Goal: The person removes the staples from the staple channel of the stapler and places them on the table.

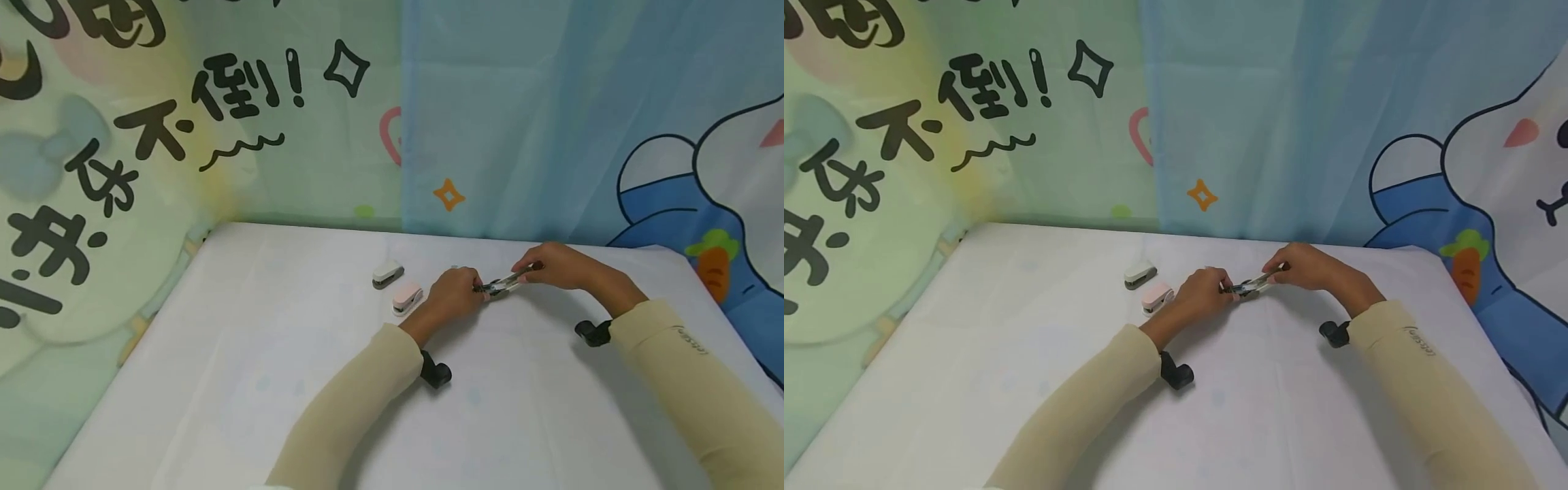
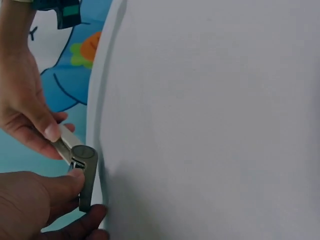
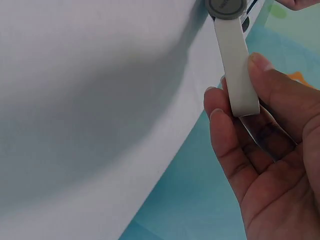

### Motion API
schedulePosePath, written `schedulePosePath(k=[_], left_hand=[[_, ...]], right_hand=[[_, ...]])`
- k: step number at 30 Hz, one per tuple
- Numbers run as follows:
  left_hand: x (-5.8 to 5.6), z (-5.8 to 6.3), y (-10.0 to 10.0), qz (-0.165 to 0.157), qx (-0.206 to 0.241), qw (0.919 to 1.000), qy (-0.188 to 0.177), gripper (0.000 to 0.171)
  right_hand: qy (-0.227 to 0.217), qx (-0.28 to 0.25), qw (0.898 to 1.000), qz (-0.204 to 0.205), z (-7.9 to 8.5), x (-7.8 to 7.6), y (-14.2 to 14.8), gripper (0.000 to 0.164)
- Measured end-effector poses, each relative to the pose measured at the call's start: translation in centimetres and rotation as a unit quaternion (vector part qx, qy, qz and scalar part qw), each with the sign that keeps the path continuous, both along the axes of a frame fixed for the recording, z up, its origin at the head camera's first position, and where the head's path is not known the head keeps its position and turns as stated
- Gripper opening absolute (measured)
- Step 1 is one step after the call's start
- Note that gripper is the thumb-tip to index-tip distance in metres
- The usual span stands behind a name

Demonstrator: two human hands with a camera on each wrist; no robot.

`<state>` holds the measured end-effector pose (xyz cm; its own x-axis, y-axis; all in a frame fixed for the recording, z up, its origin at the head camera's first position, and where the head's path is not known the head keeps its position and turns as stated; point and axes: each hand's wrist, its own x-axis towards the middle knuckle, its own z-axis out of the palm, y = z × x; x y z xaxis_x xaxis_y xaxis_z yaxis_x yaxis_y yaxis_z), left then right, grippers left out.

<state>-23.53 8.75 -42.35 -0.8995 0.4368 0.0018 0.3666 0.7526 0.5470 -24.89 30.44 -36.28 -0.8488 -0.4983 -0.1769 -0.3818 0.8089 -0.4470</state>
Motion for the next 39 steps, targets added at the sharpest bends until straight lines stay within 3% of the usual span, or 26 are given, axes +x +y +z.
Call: schedulePosePath(k=[6, 16, 24, 28, 31, 33, 36, 39], left_hand=[[-0.8, 0.2, 1.0, 0.018, -0.006, 0.9995, 0.025, 0.016], [-1.0, -0.1, 1.9, 0.042, -0.027, 0.9987, 0.009, 0.018], [-1.1, -0.1, 2.1, 0.044, -0.048, 0.9979, 0.004, 0.022], [-1.0, -0.1, 1.7, 0.028, -0.071, 0.9965, 0.033, 0.039], [-0.6, 0.0, 0.7, 0.008, -0.087, 0.9929, 0.081, 0.05], [-0.1, 0.2, -0.2, -0.006, -0.093, 0.9893, 0.112, 0.049], [0.9, 0.7, -2.1, -0.033, -0.094, 0.985, 0.141, 0.042], [2.0, 1.3, -4.2, -0.048, -0.086, 0.9838, 0.149, 0.038]], right_hand=[[0.008, 0.005, 1.0, -0.006, 1.1, -0.6, 0.3, 0.024], [0.008, 0.009, 1.0, -0.02, 0.4, -0.8, 1.1, 0.022], [0.012, 0.027, 0.999, -0.019, 0.4, -0.5, 1.1, 0.021], [0.059, 0.07, 0.996, -0.008, 0.6, -0.2, 0.5, 0.029], [0.133, 0.091, 0.987, -0.012, 0.7, 0.3, -0.2, 0.036], [0.191, 0.084, 0.978, -0.016, 0.5, 0.7, -1.0, 0.037], [0.271, 0.054, 0.961, 0.01, 0.3, 1.2, -2.4, 0.033], [0.293, 0.026, 0.955, 0.046, 0.2, 1.8, -4.4, 0.03]])
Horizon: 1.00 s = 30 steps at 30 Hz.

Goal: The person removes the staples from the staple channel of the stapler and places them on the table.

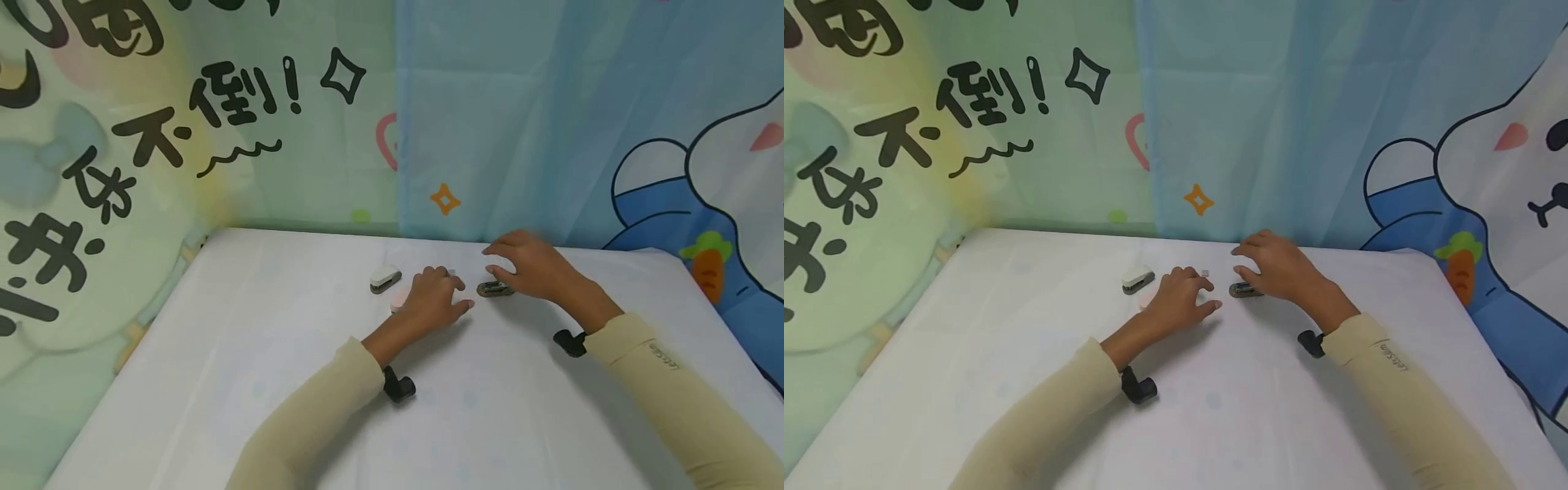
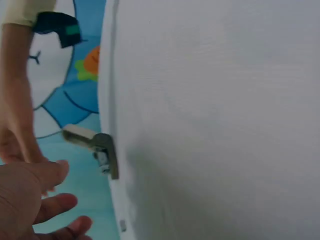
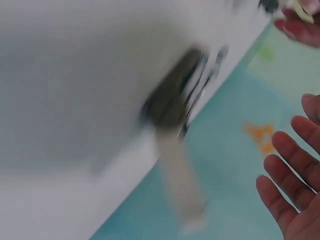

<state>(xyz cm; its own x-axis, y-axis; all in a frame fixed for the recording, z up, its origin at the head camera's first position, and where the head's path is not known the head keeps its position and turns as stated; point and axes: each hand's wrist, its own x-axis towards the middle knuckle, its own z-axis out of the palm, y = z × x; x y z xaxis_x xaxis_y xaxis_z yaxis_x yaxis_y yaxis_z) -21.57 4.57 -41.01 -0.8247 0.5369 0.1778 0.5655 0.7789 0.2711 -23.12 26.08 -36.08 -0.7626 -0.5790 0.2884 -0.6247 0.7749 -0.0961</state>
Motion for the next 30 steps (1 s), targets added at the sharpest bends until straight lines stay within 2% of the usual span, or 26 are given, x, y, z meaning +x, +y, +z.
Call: schedulePosePath(k=[3, 7, 11, 16, 19, 26, 30], left_hand=[[0.9, 0.6, -2.8, 0.012, 0.009, 0.9998, 0.016, 0.04], [1.7, 1.2, -6.1, 0.056, 0.031, 0.9975, 0.029, 0.046], [2.3, 1.1, -8.4, 0.092, 0.028, 0.9953, 0.012, 0.057], [2.7, 0.3, -9.9, 0.118, 0.026, 0.9915, -0.049, 0.069], [2.7, -0.2, -10.4, 0.115, 0.036, 0.9892, -0.084, 0.069], [1.6, -1.5, -10.6, 0.055, 0.107, 0.9846, -0.127, 0.041], [1.4, -1.6, -10.7, 0.065, 0.155, 0.9754, -0.142, 0.029]], right_hand=[[-0.021, -0.004, 0.999, 0.04, -0.4, 0.1, -2.8, 0.029], [-0.056, 0.002, 0.994, 0.098, -1.3, 0.0, -6.3, 0.03], [-0.082, -0.003, 0.986, 0.148, -2.3, 0.0, -8.9, 0.033], [-0.122, -0.011, 0.976, 0.178, -3.0, 0.2, -11.0, 0.042], [-0.124, -0.006, 0.974, 0.19, -3.2, 0.2, -11.9, 0.039], [-0.097, -0.004, 0.976, 0.195, -3.5, 0.0, -13.6, 0.016], [-0.116, -0.021, 0.976, 0.182, -3.3, 0.1, -14.1, 0.013]])
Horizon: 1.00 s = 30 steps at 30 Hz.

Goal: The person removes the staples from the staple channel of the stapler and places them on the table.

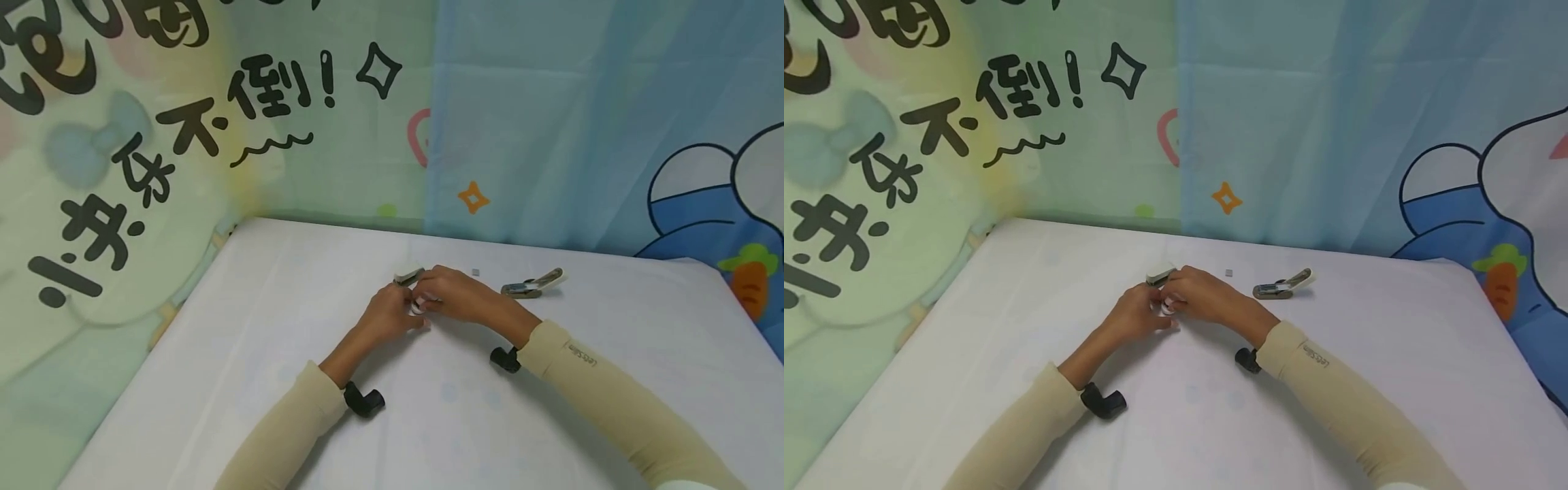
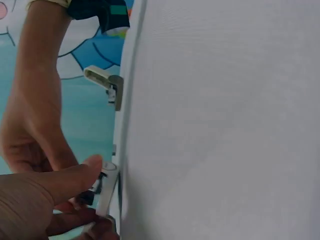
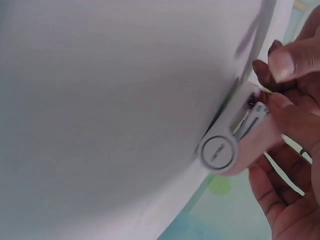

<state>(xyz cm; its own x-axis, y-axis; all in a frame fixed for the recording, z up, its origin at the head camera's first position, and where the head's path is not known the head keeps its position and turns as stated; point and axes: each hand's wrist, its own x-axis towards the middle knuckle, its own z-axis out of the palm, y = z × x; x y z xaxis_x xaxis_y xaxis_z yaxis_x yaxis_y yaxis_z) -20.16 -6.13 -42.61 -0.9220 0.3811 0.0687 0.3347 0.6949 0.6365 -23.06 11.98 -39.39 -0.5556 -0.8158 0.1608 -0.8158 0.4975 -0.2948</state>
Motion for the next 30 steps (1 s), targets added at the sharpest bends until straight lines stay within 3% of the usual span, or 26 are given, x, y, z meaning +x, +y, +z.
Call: schedulePosePath(k=[6, 12, 20, 24, 30], left_hand=[[-0.2, -0.2, 1.3, -0.007, 0.066, 0.9978, 0.007, 0.017], [0.2, -0.1, 2.1, -0.016, 0.071, 0.9972, 0.015, 0.011], [0.4, 1.0, 1.4, -0.043, 0.042, 0.9975, -0.038, 0.017], [0.2, 1.0, 1.1, -0.051, 0.038, 0.9962, -0.06, 0.015], [-0.1, 0.1, 0.8, -0.063, 0.052, 0.9892, -0.122, 0.012]], right_hand=[[-0.056, -0.038, 0.997, -0.034, 0.3, 0.5, 1.6, 0.019], [-0.111, -0.099, 0.988, -0.051, 0.1, 1.3, 3.0, 0.02], [-0.114, -0.125, 0.985, -0.041, 0.0, 2.2, 2.6, 0.018], [-0.116, -0.126, 0.985, -0.037, -0.1, 2.4, 2.3, 0.013], [-0.162, -0.173, 0.969, -0.074, -0.6, 2.7, 2.6, 0.013]])
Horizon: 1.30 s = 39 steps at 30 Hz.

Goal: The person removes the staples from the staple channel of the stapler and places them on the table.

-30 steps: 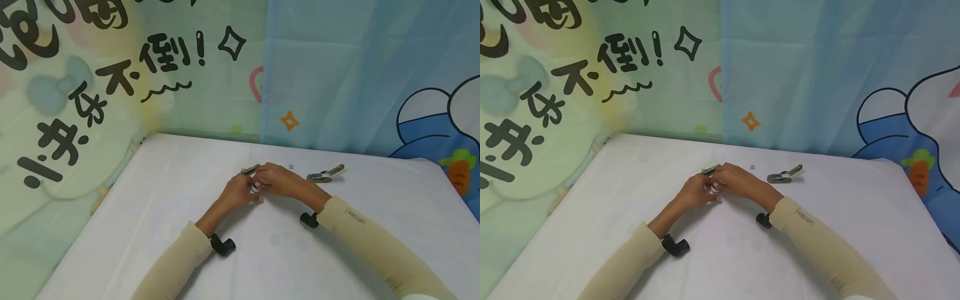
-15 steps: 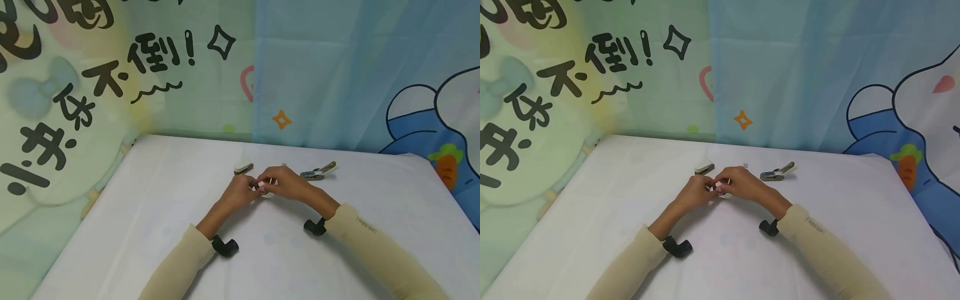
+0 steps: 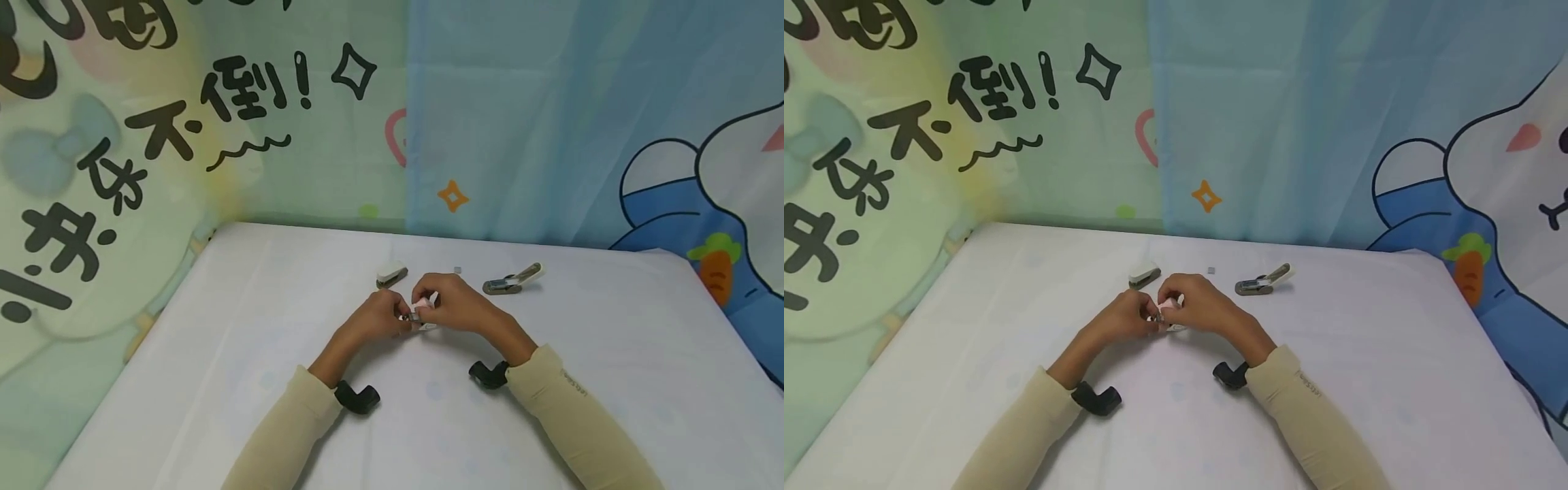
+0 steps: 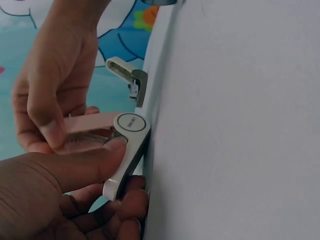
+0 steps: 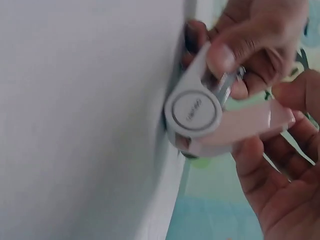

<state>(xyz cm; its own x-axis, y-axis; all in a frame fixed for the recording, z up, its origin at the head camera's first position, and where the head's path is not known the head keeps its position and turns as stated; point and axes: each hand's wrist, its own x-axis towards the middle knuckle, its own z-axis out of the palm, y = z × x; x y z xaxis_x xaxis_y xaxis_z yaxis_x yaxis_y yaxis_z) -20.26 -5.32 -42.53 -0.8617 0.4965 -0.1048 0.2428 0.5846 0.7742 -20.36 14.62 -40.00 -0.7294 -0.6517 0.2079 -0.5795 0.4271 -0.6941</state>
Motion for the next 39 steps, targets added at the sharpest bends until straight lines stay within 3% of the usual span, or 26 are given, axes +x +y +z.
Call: schedulePosePath(k=[8, 15, 20, 25, 32, 39], left_hand=[[-0.3, -0.3, -0.3, -0.016, -0.008, 0.9989, -0.044, 0.018], [-0.4, -0.3, -0.5, -0.024, -0.006, 0.9982, -0.055, 0.018], [-0.4, -0.2, -0.6, -0.019, -0.009, 0.9983, -0.055, 0.018], [-0.6, -0.1, -0.5, -0.011, -0.001, 0.9984, -0.055, 0.018], [-0.5, 0.3, -0.3, -0.014, 0.005, 0.9979, -0.063, 0.017], [-0.5, 0.1, -0.4, -0.021, 0.007, 0.9974, -0.069, 0.018]], right_hand=[[-0.044, -0.03, 0.998, -0.015, -0.5, 0.4, 1.4, 0.014], [-0.089, -0.005, 0.996, 0.003, -0.3, 0.0, 3.1, 0.017], [-0.119, 0.03, 0.992, -0.006, -0.6, -0.3, 4.1, 0.023], [-0.08, 0.067, 0.994, -0.035, -0.1, -0.5, 3.7, 0.017], [0.018, 0.094, 0.992, -0.085, 1.2, 0.6, 2.2, 0.015], [0.046, 0.076, 0.996, -0.01, 1.1, 1.7, 0.0, 0.01]])
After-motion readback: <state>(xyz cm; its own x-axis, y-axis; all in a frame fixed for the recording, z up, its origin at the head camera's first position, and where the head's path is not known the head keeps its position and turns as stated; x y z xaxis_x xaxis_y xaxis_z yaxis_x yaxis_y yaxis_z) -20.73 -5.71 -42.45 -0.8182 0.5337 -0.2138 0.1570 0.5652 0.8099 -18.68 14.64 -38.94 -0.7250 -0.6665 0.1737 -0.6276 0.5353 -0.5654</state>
